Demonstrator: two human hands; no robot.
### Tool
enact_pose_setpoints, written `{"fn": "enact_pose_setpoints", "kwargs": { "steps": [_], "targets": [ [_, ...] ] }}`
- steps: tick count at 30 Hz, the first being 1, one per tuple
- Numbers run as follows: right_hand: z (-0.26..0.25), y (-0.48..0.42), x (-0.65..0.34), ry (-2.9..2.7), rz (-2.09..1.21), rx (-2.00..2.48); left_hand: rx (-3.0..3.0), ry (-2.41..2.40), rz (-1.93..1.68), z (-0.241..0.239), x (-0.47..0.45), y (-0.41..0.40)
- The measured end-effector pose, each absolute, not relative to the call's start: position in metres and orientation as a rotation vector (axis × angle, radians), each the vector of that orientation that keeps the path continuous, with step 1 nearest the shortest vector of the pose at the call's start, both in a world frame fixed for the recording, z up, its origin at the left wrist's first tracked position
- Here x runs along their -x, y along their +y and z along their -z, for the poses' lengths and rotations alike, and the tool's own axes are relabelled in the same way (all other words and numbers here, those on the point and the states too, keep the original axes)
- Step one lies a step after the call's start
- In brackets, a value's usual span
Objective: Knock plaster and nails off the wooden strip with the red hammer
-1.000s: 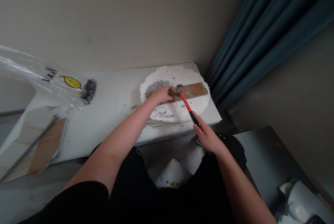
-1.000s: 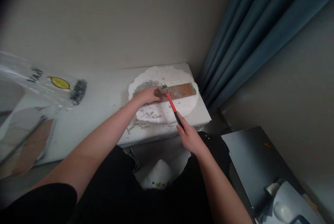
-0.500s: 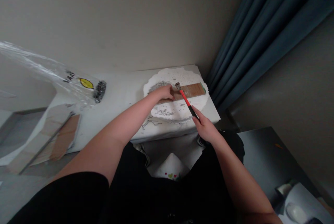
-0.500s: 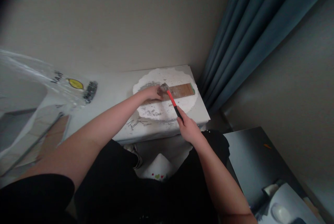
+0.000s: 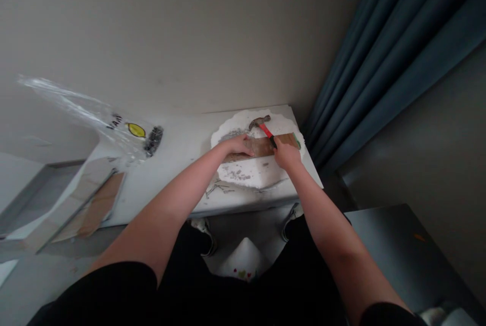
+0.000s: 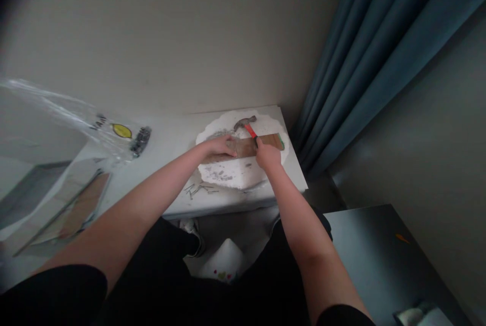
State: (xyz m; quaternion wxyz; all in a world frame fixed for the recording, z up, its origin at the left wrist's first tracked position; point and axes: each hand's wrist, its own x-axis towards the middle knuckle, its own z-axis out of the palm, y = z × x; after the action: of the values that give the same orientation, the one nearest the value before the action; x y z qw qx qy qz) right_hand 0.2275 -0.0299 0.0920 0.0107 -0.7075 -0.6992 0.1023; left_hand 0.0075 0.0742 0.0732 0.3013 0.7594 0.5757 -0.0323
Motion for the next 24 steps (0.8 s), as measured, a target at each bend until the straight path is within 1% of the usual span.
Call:
{"fn": "enact_pose_setpoints", "kwargs": {
  "steps": [4, 13, 19, 24],
  "targets": [
    [-0.09, -0.016, -0.236, -2.185, -0.348, 2.243, -1.984, 1.54, 0.094, -0.073, -0.007, 0.08],
    [-0.086, 0.004, -0.257, -2.145, -0.363, 2.24, -1.964, 1.661, 0.266, -0.085, -0.021, 0.087],
    [-0.08, 0.009, -0.265, -2.129, -0.456, 2.199, -1.984, 1.682, 0.096, -0.074, -0.015, 0.097],
    [-0.084, 0.004, -0.264, -2.105, -0.474, 2.193, -2.023, 1.716, 0.108, -0.072, -0.021, 0.103]
  ]
}}
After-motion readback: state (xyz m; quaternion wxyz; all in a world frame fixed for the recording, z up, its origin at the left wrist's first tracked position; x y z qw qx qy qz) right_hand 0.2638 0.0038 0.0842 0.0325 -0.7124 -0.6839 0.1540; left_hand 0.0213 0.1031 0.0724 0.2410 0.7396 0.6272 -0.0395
